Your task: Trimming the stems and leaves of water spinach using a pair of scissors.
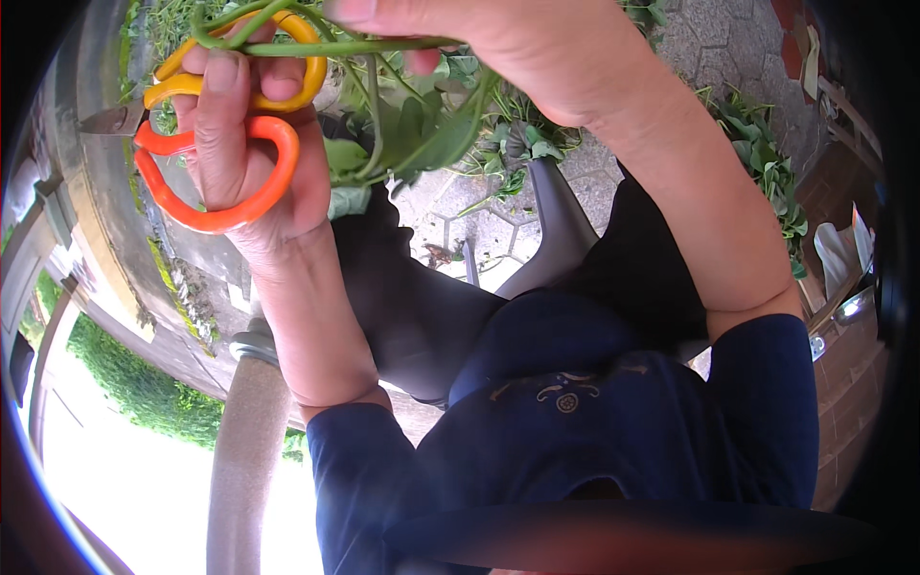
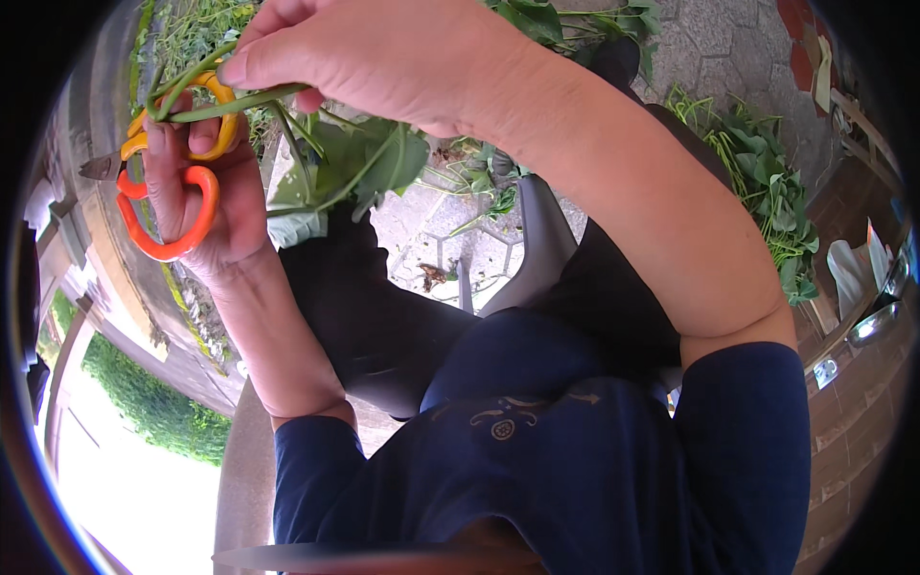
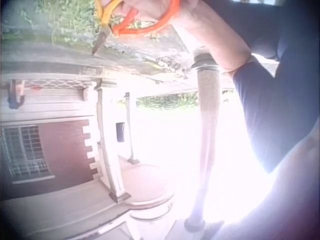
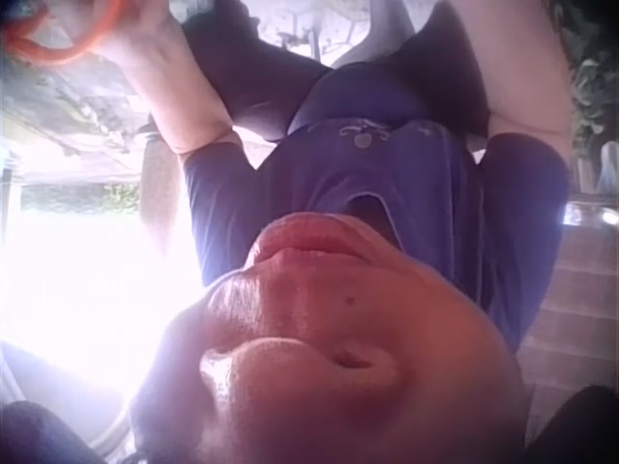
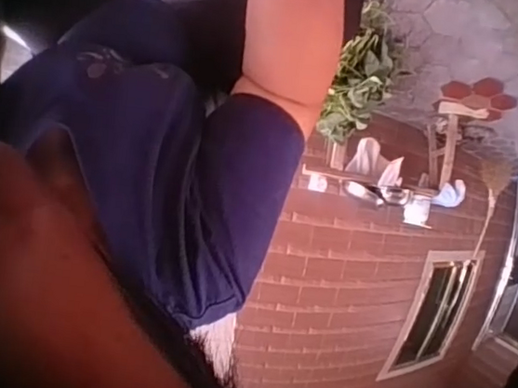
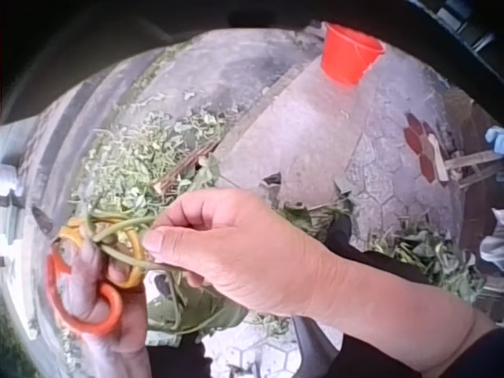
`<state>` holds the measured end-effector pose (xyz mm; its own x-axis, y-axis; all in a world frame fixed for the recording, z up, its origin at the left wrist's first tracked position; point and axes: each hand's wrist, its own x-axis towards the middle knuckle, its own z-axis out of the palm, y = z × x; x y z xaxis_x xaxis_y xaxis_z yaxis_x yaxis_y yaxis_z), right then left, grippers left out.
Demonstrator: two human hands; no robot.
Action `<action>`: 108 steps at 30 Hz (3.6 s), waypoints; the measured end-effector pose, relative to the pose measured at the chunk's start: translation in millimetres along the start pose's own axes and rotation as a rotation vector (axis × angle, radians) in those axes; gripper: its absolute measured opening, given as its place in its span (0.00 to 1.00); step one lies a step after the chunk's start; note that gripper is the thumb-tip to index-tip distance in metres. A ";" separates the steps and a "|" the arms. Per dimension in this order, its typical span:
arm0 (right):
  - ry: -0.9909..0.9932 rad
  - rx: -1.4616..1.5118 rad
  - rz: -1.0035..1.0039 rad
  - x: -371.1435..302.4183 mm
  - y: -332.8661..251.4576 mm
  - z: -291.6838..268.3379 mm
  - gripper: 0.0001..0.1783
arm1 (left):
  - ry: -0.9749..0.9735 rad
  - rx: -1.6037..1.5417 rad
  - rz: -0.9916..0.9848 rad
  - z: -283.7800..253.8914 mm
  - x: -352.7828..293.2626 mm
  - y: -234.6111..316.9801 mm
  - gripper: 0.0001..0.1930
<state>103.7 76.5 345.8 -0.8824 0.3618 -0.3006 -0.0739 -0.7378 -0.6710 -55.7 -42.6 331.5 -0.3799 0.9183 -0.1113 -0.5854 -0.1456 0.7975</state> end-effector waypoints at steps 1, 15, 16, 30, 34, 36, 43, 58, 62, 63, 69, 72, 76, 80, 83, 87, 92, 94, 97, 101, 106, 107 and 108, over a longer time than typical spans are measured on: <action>0.024 -0.161 0.027 -1.6 -7.9 6.1 0.09 | 0.002 0.000 -0.001 -1.2 0.0 -1.1 0.12; 0.170 -0.902 -1.147 20.7 32.3 -1.2 0.06 | 0.080 -0.009 -0.016 -4.5 0.4 -2.8 0.11; 0.169 -0.902 -1.148 20.4 30.1 -1.8 0.06 | 0.081 -0.009 -0.015 -5.1 0.2 -2.1 0.11; 0.117 -0.850 -0.724 12.8 23.1 -0.4 0.07 | 0.070 0.116 0.077 -7.2 -1.8 -1.1 0.07; 0.076 -0.719 -0.769 13.5 26.6 2.9 0.05 | 0.153 0.145 0.087 2.6 -4.4 -0.6 0.07; 0.084 -0.939 -0.823 10.9 18.3 5.7 0.04 | 0.158 0.131 0.082 -1.5 -3.9 -0.6 0.10; 0.083 -0.947 -0.846 10.1 16.2 4.9 0.05 | 0.095 0.051 0.095 1.7 -4.1 0.7 0.14; -0.036 -0.925 -0.834 5.3 12.0 -0.1 0.03 | 0.247 -0.182 0.017 -3.3 -2.7 8.3 0.12; -0.018 -0.750 -0.763 5.3 17.4 -2.8 0.04 | 0.041 -0.010 0.004 -10.4 -6.4 9.3 0.16; -0.066 -0.839 -0.765 6.0 13.6 -2.9 0.04 | 0.034 -0.021 -0.014 -11.4 -7.3 9.7 0.16; -0.062 -0.806 -0.942 10.6 17.2 0.7 0.04 | 0.265 0.009 -0.001 3.0 -8.6 10.7 0.11; -0.064 -0.826 -0.926 9.9 17.4 0.0 0.04 | 0.044 -0.110 -0.099 -15.2 -5.8 15.8 0.09; -0.055 -0.818 -0.922 11.3 21.6 -2.0 0.04 | 0.065 -0.136 -0.106 -13.4 -7.6 15.0 0.08; -0.095 -0.806 -0.960 12.0 18.4 0.3 0.04 | -0.016 -0.442 -0.188 -11.1 -6.1 11.7 0.11; -0.121 -0.778 -0.953 12.6 19.7 -0.8 0.04 | -0.023 -0.476 -0.162 -12.0 -6.1 10.6 0.12; -0.152 -0.812 -0.971 12.2 17.2 -1.3 0.05 | 0.036 -0.336 -0.145 -7.9 -6.2 11.3 0.13; -0.103 -0.777 -0.895 8.7 23.7 -2.3 0.05 | 0.068 -0.159 -0.132 -17.0 -5.8 8.7 0.14; -0.127 -0.816 -0.896 6.9 17.0 0.2 0.04 | 0.129 -0.144 -0.097 -11.9 -7.5 4.4 0.15; -0.131 -0.877 -0.704 4.5 16.5 3.9 0.03 | 0.316 0.139 -0.064 -3.0 -6.8 -6.6 0.16; 0.256 -0.373 -0.299 12.0 -1.5 13.5 0.06 | 0.150 0.408 -0.101 -18.0 -1.2 -6.7 0.13; 0.161 -0.120 -0.389 7.6 -8.6 -25.3 0.12 | 0.559 0.130 -0.084 -48.0 7.5 9.0 0.11; 0.144 -0.008 -0.403 6.4 -11.5 -25.4 0.13 | 0.512 0.058 -0.130 -56.4 6.8 12.3 0.10; 0.152 -0.014 -0.410 5.0 -13.7 -27.1 0.13 | 0.501 0.054 -0.134 -52.7 6.7 9.4 0.10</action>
<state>112.8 104.0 335.1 -0.7028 0.7039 -0.1032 -0.3966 -0.5081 -0.7645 -101.5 -57.2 307.0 -0.6081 0.6368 -0.4741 -0.6197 -0.0075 0.7848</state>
